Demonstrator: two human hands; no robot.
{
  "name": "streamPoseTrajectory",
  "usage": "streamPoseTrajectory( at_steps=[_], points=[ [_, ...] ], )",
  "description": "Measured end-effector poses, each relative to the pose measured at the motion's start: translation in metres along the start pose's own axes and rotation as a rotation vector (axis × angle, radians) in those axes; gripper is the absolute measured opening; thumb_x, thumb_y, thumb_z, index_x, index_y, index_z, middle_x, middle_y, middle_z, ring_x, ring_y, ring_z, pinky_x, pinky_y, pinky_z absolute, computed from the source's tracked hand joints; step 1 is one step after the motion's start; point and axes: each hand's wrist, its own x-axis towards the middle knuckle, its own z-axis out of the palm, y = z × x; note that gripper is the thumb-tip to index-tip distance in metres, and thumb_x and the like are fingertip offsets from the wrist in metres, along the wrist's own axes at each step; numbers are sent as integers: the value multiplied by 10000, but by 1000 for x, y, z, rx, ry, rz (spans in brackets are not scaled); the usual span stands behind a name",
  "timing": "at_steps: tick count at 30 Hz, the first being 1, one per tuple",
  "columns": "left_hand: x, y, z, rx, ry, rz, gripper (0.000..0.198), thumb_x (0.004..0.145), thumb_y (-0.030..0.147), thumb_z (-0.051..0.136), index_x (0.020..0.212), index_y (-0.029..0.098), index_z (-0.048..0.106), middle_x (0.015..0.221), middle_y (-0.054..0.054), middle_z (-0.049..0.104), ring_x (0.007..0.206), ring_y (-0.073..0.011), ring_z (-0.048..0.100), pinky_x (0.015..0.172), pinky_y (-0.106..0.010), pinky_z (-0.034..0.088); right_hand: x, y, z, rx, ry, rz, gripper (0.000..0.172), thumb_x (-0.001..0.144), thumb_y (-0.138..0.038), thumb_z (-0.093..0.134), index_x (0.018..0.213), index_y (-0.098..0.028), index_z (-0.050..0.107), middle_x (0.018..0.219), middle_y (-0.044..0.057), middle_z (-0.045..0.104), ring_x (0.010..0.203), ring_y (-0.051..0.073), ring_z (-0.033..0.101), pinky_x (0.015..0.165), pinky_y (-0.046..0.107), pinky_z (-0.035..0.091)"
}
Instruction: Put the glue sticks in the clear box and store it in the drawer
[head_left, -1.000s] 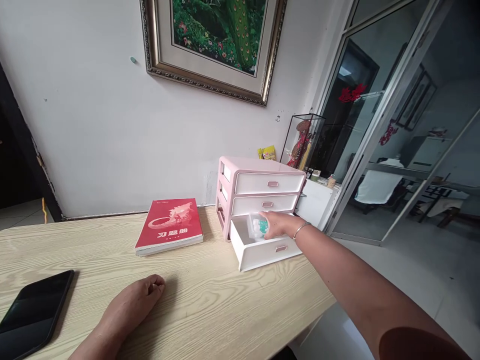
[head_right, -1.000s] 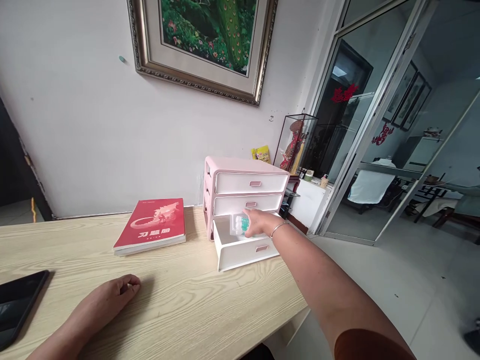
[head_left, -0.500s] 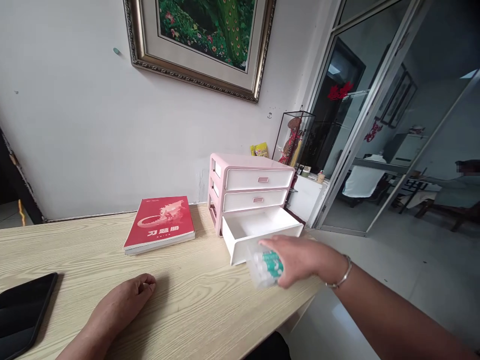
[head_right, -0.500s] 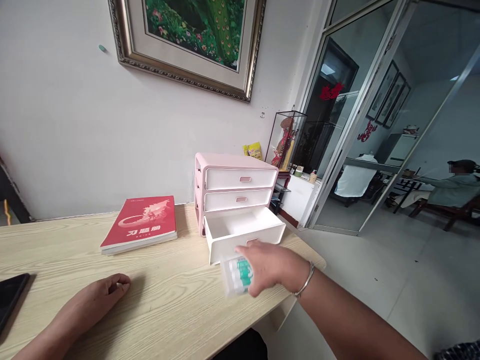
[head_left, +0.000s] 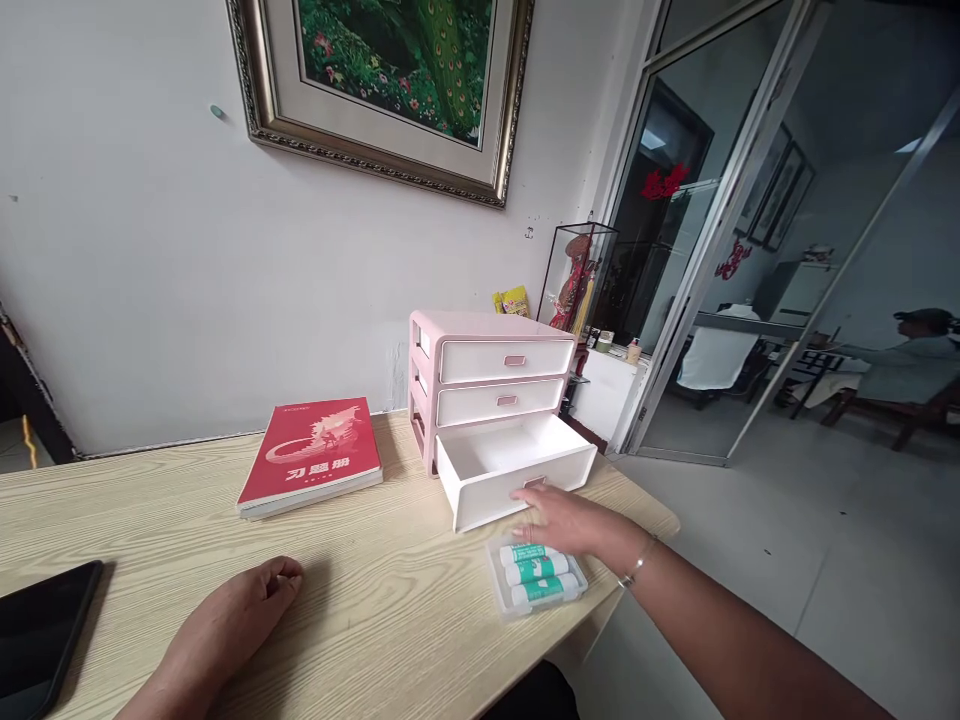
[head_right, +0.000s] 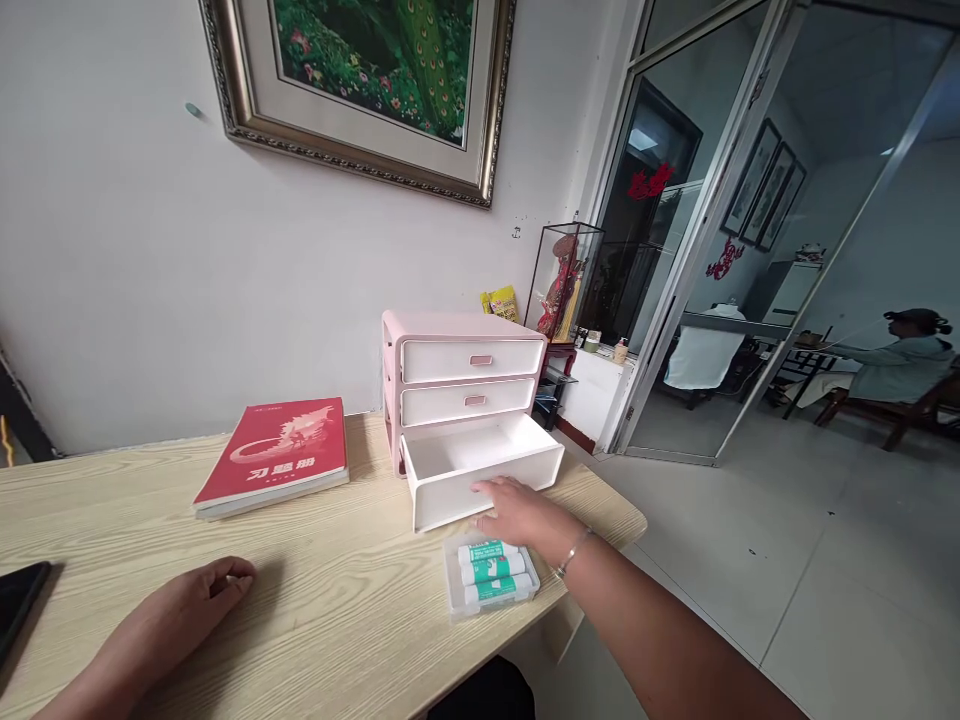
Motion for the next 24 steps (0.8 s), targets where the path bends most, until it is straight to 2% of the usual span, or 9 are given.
streamPoseTrajectory(
  at_steps=[3, 8, 10, 12, 15, 19, 22, 24],
  points=[
    [4, -6, 4, -4, 4, 13, 363, 891, 499, 427, 1010, 256, 668, 888, -35, 733, 822, -243, 679, 716, -314, 443, 26, 3, 3, -20, 147, 8, 422, 833, -297, 621, 1238, -181, 621, 1211, 140, 639, 1185, 288, 562, 1011, 405, 426],
    [6, -8, 8, 6, 7, 24, 351, 919, 482, 392, 996, 259, 651, 873, -29, 721, 805, -232, 668, 691, -312, 420, 70, 4, 11, 15, 206, -29, 404, 853, -177, 601, 1256, -204, 606, 1234, 117, 630, 1166, 247, 570, 990, 377, 458],
    [5, -6, 7, 3, 10, 22, 348, 923, 473, 387, 983, 256, 652, 863, -30, 719, 798, -229, 667, 688, -312, 414, 85, 0, 11, 26, 223, -36, 356, 891, -185, 596, 1245, -220, 609, 1253, 107, 615, 1137, 229, 584, 979, 383, 476],
    [4, -4, 6, -2, 10, 16, 345, 921, 470, 394, 982, 252, 655, 864, -35, 720, 796, -231, 667, 693, -314, 412, 98, -5, 9, 40, 239, -44, 308, 937, -264, 593, 1239, -207, 600, 1268, 101, 598, 1094, 223, 603, 941, 412, 510],
    [2, 1, 2, 2, 12, 2, 335, 914, 462, 405, 985, 253, 656, 877, -38, 721, 800, -233, 666, 698, -316, 414, 108, -13, 5, 64, 250, -54, 348, 953, -356, 591, 1247, -170, 578, 1256, 97, 594, 1053, 230, 621, 881, 439, 545],
    [-5, 12, -6, 20, 1, -21, 320, 907, 438, 406, 1000, 258, 654, 900, -35, 720, 821, -234, 666, 714, -319, 420, 101, -15, 6, 101, 224, -61, 347, 952, -348, 593, 1246, -165, 578, 1248, 95, 597, 1050, 232, 623, 877, 438, 546],
    [-10, 19, -11, 39, -3, -39, 326, 903, 425, 403, 1021, 252, 654, 907, -40, 717, 823, -234, 666, 720, -319, 426, 76, -3, 9, 131, 181, -54, 362, 939, -366, 607, 1251, -185, 585, 1268, 96, 592, 1074, 237, 613, 901, 430, 535],
    [-11, 19, -12, 55, -13, -42, 331, 902, 433, 401, 1023, 252, 651, 911, -38, 711, 821, -231, 663, 713, -315, 427, 51, 9, 9, 161, 114, -56, 452, 873, -403, 676, 1276, -217, 588, 1294, 93, 586, 1120, 254, 593, 938, 407, 514]
  ],
)
